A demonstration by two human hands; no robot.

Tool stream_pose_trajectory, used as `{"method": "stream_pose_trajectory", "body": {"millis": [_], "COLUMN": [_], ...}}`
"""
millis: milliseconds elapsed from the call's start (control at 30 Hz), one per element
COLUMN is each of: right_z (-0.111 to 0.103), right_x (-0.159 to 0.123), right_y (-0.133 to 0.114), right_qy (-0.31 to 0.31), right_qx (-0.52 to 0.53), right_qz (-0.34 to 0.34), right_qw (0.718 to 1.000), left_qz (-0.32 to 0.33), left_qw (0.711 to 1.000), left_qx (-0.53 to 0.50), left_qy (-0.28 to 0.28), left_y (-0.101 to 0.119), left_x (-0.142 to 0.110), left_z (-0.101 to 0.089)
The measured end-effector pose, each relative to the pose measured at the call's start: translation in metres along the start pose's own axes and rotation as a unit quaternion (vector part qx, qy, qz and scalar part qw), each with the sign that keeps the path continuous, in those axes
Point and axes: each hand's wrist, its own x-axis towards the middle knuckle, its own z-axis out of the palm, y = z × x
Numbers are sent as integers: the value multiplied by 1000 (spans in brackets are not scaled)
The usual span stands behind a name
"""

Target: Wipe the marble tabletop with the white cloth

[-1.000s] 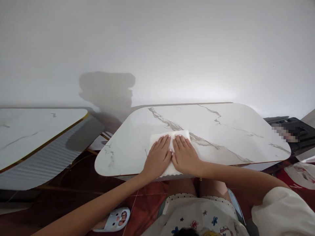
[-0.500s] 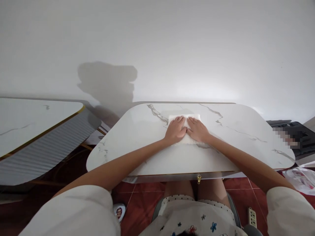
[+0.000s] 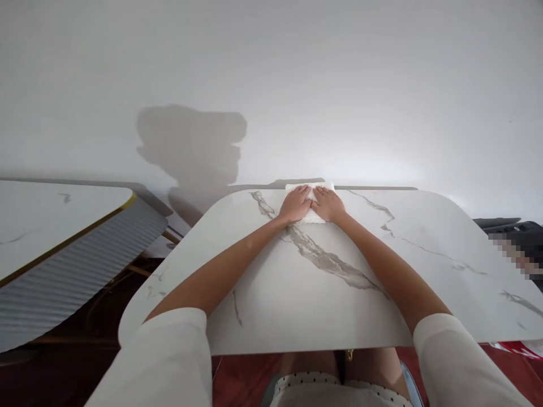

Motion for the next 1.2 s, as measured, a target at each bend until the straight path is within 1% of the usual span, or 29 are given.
{"method": "stream_pose_trajectory", "body": {"millis": [133,200,300,467,567,633,700,767,833,900,967,1067,1200], "right_z": [3,3,2,-5,-11,-14,-18,-21,-23,-24,-25,-26,-32], "right_x": [16,19,16,-4,-23,-37,-53,-71,-91,-110,-128,-151,-180], "right_y": [12,21,36,53,52,46,34,20,3,-14,-30,-50,-70], "right_qy": [-3,-6,-9,2,10,15,17,16,19,25,30,38,45], "right_qx": [-10,-20,-34,-60,-76,-85,-95,-102,-104,-101,-92,-75,-58], "right_qz": [-5,-7,-1,36,63,77,85,89,91,86,70,37,1], "right_qw": [1000,1000,999,998,995,993,992,991,990,991,993,996,997], "left_qz": [13,22,34,48,64,82,102,119,129,124,98,38,-17], "left_qw": [999,998,997,997,997,995,993,991,990,991,994,999,998], "left_qx": [44,59,66,55,50,46,38,32,32,31,22,-7,-36], "left_qy": [1,0,6,11,-8,-25,-38,-45,-44,-40,-38,-36,-44], "left_y": [-6,-2,10,36,48,53,57,60,65,71,77,87,102], "left_x": [19,26,34,41,38,31,18,0,-23,-49,-77,-116,-159], "left_z": [7,12,19,32,35,34,31,26,19,11,2,-14,-30]}}
